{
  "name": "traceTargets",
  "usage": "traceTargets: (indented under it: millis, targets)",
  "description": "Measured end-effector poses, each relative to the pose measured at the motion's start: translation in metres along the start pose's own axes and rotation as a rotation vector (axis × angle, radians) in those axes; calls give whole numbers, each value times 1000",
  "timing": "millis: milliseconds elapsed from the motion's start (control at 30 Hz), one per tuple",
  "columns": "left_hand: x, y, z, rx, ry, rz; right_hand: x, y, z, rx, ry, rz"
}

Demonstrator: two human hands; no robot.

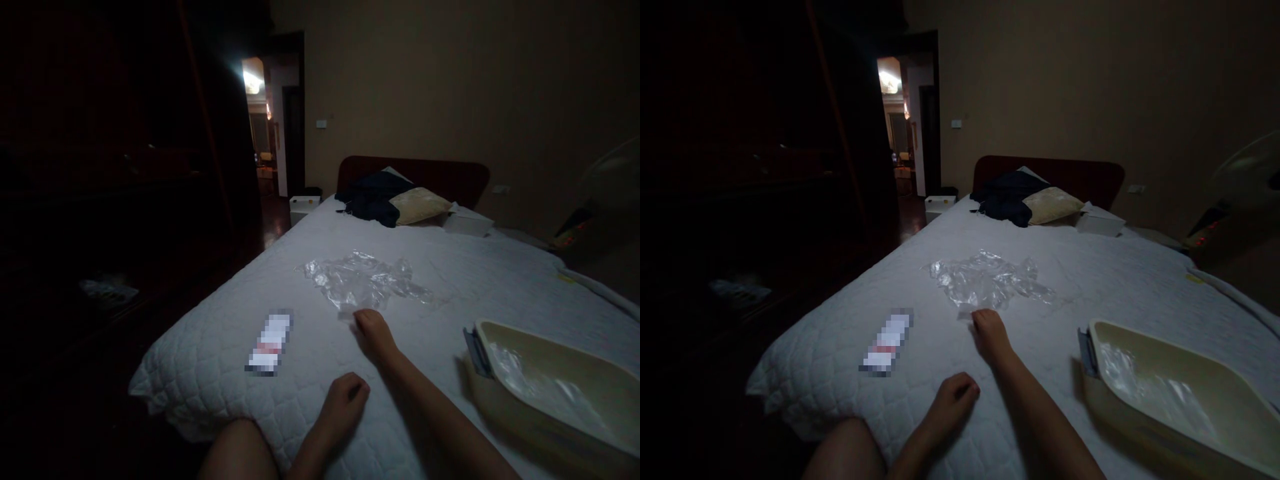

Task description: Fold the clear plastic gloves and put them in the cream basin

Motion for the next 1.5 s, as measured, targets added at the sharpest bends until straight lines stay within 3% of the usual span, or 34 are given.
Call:
traceTargets:
  millis: [133,267,367,500,600,667,833,967,1133,1233,1500]
  targets:
    - [-6,4,10,195,55,-77,-1,26,-6,-407,-234,-178]
    - [-8,10,16,407,57,-217,3,54,-9,-877,-463,-232]
    - [-5,11,17,544,49,-262,13,72,-6,-1039,-539,-193]
    - [0,10,6,604,3,-211,40,82,7,-1121,-570,-57]
    - [3,4,-4,654,-24,-116,64,74,17,-1206,-573,74]
    - [4,-1,-3,653,43,-99,80,61,18,-1267,-603,117]
    - [4,-5,14,532,213,-228,116,20,-2,-1485,-854,101]
    - [1,-4,21,603,266,-257,127,9,-13,-1648,-974,36]
    - [1,1,21,749,270,-358,126,9,-12,-1750,-939,40]
    - [2,1,21,726,256,-408,125,9,-10,-1691,-865,58]
    - [8,1,14,773,225,-338,124,14,3,-1441,-749,86]
Point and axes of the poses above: each hand's wrist, its own x-axis away from the middle knuckle, its own y-axis out of the back of the hand, z = x × y, the point moved 5 cm from there along -x, towards the middle knuckle, and after that the axes turned 6 degrees about x, right-handed, at the moved point
